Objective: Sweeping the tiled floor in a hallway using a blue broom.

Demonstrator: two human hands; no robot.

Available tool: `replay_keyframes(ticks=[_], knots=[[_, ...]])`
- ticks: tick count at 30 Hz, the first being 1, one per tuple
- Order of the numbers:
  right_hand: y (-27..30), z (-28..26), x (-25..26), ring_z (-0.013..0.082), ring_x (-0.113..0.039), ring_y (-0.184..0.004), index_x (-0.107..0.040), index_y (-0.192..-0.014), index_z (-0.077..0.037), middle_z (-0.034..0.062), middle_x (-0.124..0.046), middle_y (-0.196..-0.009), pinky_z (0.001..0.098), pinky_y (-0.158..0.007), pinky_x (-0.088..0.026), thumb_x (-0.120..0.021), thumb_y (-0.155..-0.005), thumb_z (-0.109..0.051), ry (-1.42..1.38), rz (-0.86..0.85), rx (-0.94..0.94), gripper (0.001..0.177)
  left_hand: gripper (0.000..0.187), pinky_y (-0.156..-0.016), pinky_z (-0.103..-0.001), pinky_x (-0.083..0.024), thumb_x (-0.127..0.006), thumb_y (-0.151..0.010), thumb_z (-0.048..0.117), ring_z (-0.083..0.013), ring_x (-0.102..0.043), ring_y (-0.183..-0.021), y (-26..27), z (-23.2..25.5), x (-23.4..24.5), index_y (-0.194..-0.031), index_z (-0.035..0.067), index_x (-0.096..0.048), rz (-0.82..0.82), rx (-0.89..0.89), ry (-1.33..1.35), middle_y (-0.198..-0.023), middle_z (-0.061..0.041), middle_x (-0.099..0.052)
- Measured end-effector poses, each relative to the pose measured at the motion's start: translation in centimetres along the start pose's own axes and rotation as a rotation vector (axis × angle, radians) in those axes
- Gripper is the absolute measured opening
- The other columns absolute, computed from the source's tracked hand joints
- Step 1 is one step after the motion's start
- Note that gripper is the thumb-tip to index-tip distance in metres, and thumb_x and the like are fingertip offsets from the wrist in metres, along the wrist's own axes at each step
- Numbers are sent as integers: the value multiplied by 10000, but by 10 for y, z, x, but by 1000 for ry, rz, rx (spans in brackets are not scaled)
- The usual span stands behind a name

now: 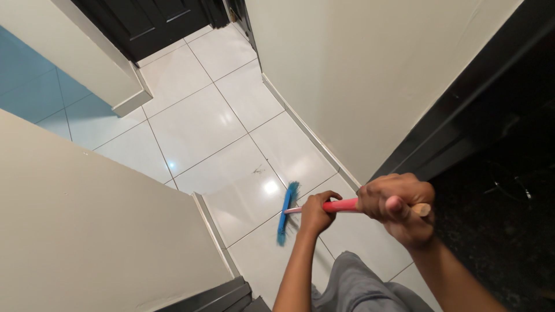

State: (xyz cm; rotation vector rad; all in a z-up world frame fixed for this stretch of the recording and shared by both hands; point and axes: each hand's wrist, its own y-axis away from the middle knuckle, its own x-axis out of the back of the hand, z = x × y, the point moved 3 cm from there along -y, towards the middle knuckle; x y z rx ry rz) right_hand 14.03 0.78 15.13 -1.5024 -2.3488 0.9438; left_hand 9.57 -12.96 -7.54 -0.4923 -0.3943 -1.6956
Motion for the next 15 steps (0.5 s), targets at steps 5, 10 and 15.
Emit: replay_keyframes(ticks=[5,10,15], knots=[[17,6,-10,185,-387,-474,-355,-599,-42,67,-416,-524,353,-503,-373,-603,-1061,-337,4,19,-5,602,280,-684,-426,-541,-696,-726,11,-360,-687,-769,1,-21,8,-968,136,-764,60,-28,-35,-814,-153,-718],[26,-9,-10,179,-368,-469,-335,-631,-55,51,-382,-540,345,-503,-367,-534,-1089,-391,57,5,52,602,304,-678,-433,-537,-674,-743,-3,-357,-691,-762,10,-10,21,-998,138,-759,10,35,-40,-788,-161,-706],[1,-51,-21,166,-351,-384,-309,-571,-91,37,-352,-484,349,-417,-352,-561,-1047,-425,15,1,46,633,310,-686,-428,-544,-671,-719,-5,-357,-695,-758,48,37,29,-978,140,-758,82,-22,15,-773,-155,-707]])
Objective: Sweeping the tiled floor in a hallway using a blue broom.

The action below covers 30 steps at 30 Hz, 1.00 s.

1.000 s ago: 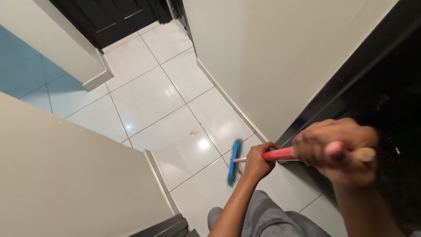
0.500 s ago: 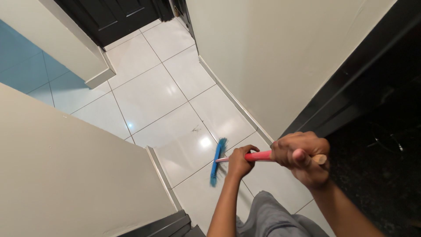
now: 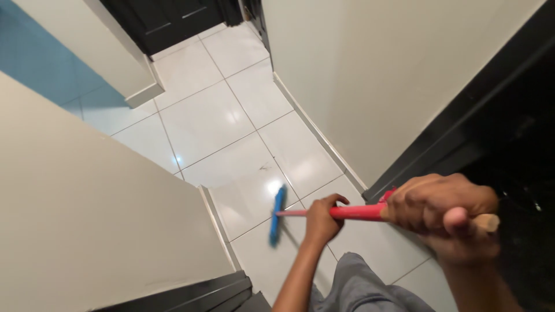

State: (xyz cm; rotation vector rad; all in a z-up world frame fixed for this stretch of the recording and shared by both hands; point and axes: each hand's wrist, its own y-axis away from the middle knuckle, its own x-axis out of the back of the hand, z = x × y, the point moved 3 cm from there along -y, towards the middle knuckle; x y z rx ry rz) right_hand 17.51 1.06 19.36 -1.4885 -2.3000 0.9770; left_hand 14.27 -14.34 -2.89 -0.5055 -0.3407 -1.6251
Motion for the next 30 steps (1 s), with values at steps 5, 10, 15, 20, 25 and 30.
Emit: replay_keyframes(ticks=[5,10,15,20,25,30], knots=[[-5,0,-33,171,-385,-353,-343,-538,-80,36,-373,-459,346,-394,-357,-593,-1014,-399,-83,-129,-42,626,288,-679,-425,-543,-669,-701,0,-373,-679,-735,42,1,8,-946,127,-754,25,49,51,-733,-166,-690],[10,26,-68,198,-458,-427,-393,-591,-53,53,-431,-517,362,-467,-416,-648,-1016,-323,-151,-303,-82,564,248,-645,-412,-537,-683,-691,3,-369,-679,-706,71,-40,23,-907,101,-755,78,49,78,-718,-172,-683],[16,37,-94,184,-475,-439,-444,-577,-49,54,-459,-509,347,-470,-408,-681,-967,-279,-141,-310,-138,511,226,-622,-409,-524,-719,-691,29,-360,-682,-698,82,-59,41,-904,98,-756,100,30,46,-712,-165,-686],[26,45,-105,179,-461,-469,-448,-607,-50,45,-428,-539,339,-494,-386,-668,-943,-260,-88,-264,-127,453,201,-601,-418,-509,-732,-708,61,-348,-683,-695,78,-68,55,-902,106,-756,85,76,24,-698,-154,-690],[39,57,-100,199,-470,-496,-440,-619,-25,70,-444,-555,353,-537,-417,-613,-951,-200,-18,-171,-91,412,178,-622,-422,-515,-678,-772,47,-351,-669,-691,63,-91,55,-907,120,-768,51,79,-65,-709,-153,-679],[62,70,-94,185,-424,-481,-435,-603,-30,62,-433,-533,352,-535,-388,-572,-952,-205,5,-23,-113,414,194,-653,-413,-540,-680,-724,36,-343,-688,-729,50,-114,50,-887,109,-755,13,-5,-87,-737,-144,-698]])
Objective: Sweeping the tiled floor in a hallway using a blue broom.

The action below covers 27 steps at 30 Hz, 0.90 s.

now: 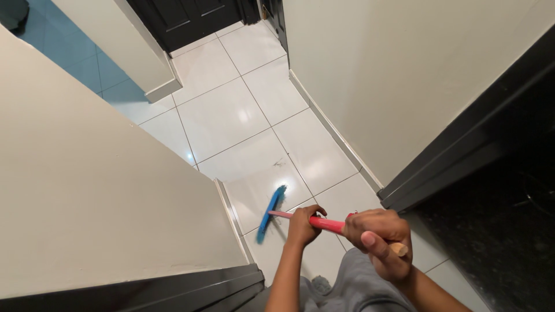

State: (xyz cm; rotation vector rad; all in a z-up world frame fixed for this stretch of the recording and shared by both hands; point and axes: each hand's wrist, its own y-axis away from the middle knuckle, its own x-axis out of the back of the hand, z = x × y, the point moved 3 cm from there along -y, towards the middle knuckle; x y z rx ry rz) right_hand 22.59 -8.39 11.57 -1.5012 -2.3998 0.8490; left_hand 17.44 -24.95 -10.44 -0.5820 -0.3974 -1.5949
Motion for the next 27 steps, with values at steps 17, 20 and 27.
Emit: replay_keyframes(ticks=[17,20,27], knots=[[-20,-106,16,191,-347,-440,-360,-557,-51,61,-399,-479,375,-487,-355,-590,-1005,-341,66,-27,77,582,263,-707,-428,-554,-708,-677,9,-367,-696,-776,13,107,6,-922,98,-741,4,-109,95,-762,-162,-701],[-25,-101,8,178,-391,-409,-358,-582,-56,49,-396,-500,359,-488,-357,-601,-993,-313,45,-69,57,543,240,-699,-421,-550,-700,-682,2,-373,-687,-750,27,103,1,-902,88,-741,18,-97,133,-741,-168,-689],[-14,-41,-10,203,-470,-445,-419,-607,-44,61,-452,-525,370,-477,-421,-637,-882,-156,-99,-231,0,369,231,-631,-395,-531,-664,-679,6,-357,-680,-688,52,40,10,-869,92,-763,-67,20,125,-707,-178,-674]])
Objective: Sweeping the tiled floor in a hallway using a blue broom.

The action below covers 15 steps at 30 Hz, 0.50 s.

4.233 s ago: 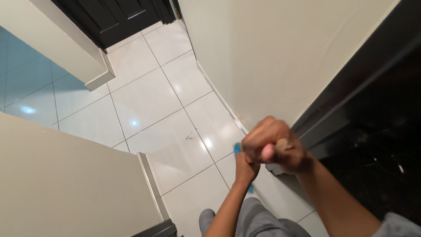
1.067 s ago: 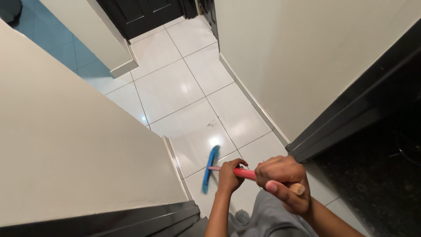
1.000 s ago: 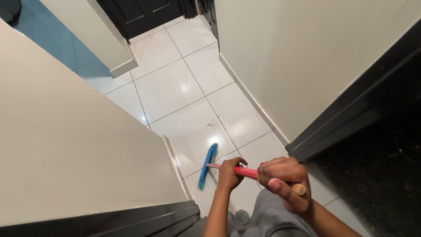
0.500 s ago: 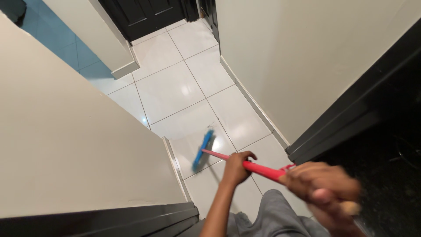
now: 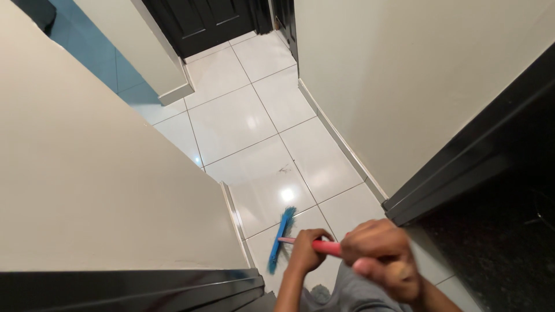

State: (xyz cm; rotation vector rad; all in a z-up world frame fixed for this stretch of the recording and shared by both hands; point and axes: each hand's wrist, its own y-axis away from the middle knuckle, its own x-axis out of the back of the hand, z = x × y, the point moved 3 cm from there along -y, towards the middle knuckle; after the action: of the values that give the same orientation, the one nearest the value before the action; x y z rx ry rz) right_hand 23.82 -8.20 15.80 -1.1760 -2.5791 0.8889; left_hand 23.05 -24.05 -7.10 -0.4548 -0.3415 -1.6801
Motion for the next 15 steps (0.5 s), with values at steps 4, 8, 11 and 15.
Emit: replay_keyframes(ticks=[4,8,11,15], knots=[[-12,7,-5,222,-475,-479,-400,-616,-69,57,-450,-550,366,-504,-373,-667,-754,-113,-61,-243,-199,303,247,-624,-395,-529,-662,-656,-2,-353,-681,-688,-2,-10,14,-854,100,-768,-120,36,-40,-720,-179,-680],[3,31,-6,240,-467,-494,-400,-638,-68,58,-450,-560,371,-526,-363,-642,-732,-96,-57,-278,-186,261,246,-638,-405,-522,-671,-643,0,-353,-677,-716,-7,-28,20,-843,108,-764,-139,10,-69,-733,-171,-689],[23,59,-11,289,-502,-523,-448,-683,-37,82,-478,-588,402,-560,-411,-628,-752,-72,-48,-260,-59,196,185,-654,-408,-528,-691,-654,33,-349,-680,-738,-9,-50,27,-808,110,-759,-113,26,-108,-740,-157,-698],[44,86,-18,322,-516,-559,-456,-705,-21,104,-475,-619,435,-598,-427,-637,-754,-67,32,-239,-3,193,163,-674,-403,-538,-672,-680,53,-337,-688,-768,-17,-83,32,-801,123,-756,-113,103,-184,-764,-138,-707]])
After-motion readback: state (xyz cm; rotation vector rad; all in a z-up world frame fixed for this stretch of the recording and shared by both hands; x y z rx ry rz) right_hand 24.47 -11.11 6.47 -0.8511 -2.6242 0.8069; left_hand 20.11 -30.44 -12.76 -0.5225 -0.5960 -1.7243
